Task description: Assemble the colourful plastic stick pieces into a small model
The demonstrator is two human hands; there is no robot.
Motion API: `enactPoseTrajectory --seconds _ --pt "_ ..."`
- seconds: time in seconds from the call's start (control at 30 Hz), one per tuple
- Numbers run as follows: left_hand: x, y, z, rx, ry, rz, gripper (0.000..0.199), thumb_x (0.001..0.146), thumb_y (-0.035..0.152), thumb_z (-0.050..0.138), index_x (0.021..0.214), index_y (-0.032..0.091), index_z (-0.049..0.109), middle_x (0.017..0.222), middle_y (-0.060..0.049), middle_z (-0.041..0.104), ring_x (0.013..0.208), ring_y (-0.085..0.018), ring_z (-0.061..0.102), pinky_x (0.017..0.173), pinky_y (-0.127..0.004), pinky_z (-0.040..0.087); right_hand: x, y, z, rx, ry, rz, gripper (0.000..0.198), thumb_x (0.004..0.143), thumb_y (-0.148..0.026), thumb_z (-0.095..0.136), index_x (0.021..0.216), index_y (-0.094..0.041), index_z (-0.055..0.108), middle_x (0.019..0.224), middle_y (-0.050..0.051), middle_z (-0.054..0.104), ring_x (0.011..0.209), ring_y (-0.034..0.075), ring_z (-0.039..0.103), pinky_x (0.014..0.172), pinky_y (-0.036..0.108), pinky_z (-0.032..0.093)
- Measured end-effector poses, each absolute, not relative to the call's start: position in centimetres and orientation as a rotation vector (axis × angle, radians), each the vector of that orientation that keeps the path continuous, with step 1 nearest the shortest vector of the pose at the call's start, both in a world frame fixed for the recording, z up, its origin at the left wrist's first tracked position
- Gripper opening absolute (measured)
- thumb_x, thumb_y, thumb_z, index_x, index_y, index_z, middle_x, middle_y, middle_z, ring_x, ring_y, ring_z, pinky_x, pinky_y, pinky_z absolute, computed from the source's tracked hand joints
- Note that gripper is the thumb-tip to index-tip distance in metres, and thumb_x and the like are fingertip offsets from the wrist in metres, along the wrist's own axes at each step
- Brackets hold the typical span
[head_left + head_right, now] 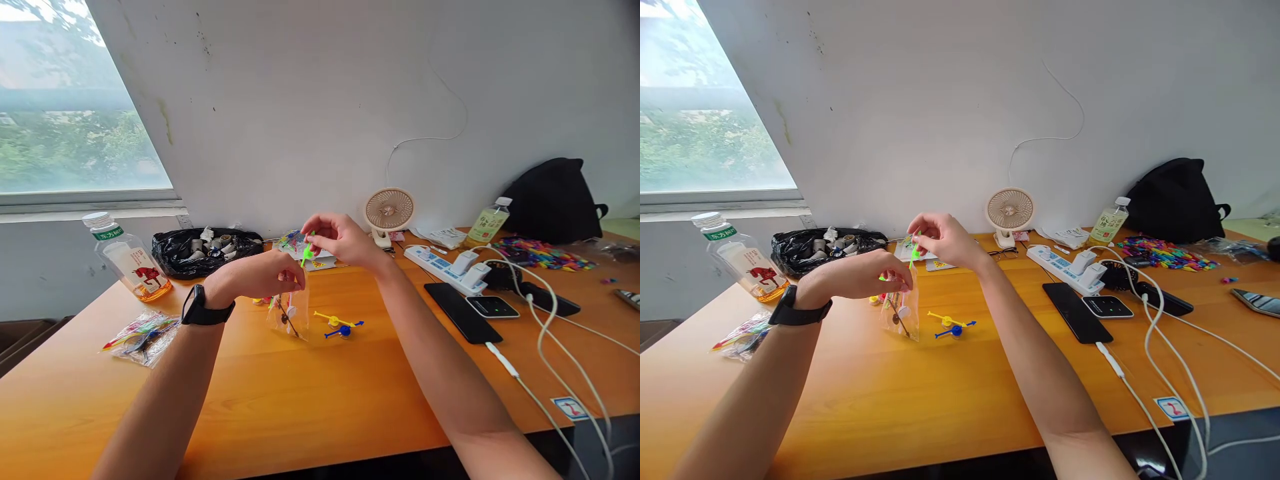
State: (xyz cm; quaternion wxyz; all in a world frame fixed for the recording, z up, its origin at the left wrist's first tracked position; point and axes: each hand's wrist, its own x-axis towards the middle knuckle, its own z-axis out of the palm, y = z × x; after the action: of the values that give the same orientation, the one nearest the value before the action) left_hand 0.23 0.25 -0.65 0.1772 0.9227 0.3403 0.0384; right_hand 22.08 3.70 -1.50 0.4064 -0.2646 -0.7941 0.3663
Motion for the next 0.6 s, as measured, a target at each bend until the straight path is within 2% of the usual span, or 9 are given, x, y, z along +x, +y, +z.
enactPoseTrajectory --seconds 0.23,0.43,0.6 --pt "0.44 0.01 -0.62 2.62 1.014 0.076 0.024 0.091 0.024 0.059 0.104 0.023 0.079 0.093 -0.004 0.078 0.076 -0.015 0.069 0.066 -0.021 0.048 21.35 3.65 -2.56 -0.672 -2.295 1.01 0.015 0.092 -0.021 0.061 0.106 -0.018 0.067 0.091 0.004 0.072 0.079 0.016 0.068 0.07 0.026 0.055" --pt "0.21 0.32 -0.83 2.626 0.971 0.107 0.023 0.089 0.02 0.06 0.1 0.022 0.08 0.091 -0.004 0.079 0.076 -0.014 0.069 0.066 -0.021 0.047 21.81 3.49 -2.05 -0.817 -2.431 0.946 0.019 0.096 -0.027 0.056 0.107 -0.018 0.068 0.088 0.003 0.071 0.064 0.012 0.063 0.059 0.023 0.049" --pt "0.1 0.35 -0.81 2.638 0.979 0.113 0.024 0.09 0.02 0.06 0.102 0.023 0.079 0.092 -0.003 0.079 0.076 -0.015 0.069 0.066 -0.021 0.047 21.91 3.95 -2.38 -0.788 -2.536 1.006 0.018 0.094 -0.02 0.054 0.104 -0.016 0.07 0.095 0.005 0.071 0.066 0.011 0.064 0.062 0.022 0.05"
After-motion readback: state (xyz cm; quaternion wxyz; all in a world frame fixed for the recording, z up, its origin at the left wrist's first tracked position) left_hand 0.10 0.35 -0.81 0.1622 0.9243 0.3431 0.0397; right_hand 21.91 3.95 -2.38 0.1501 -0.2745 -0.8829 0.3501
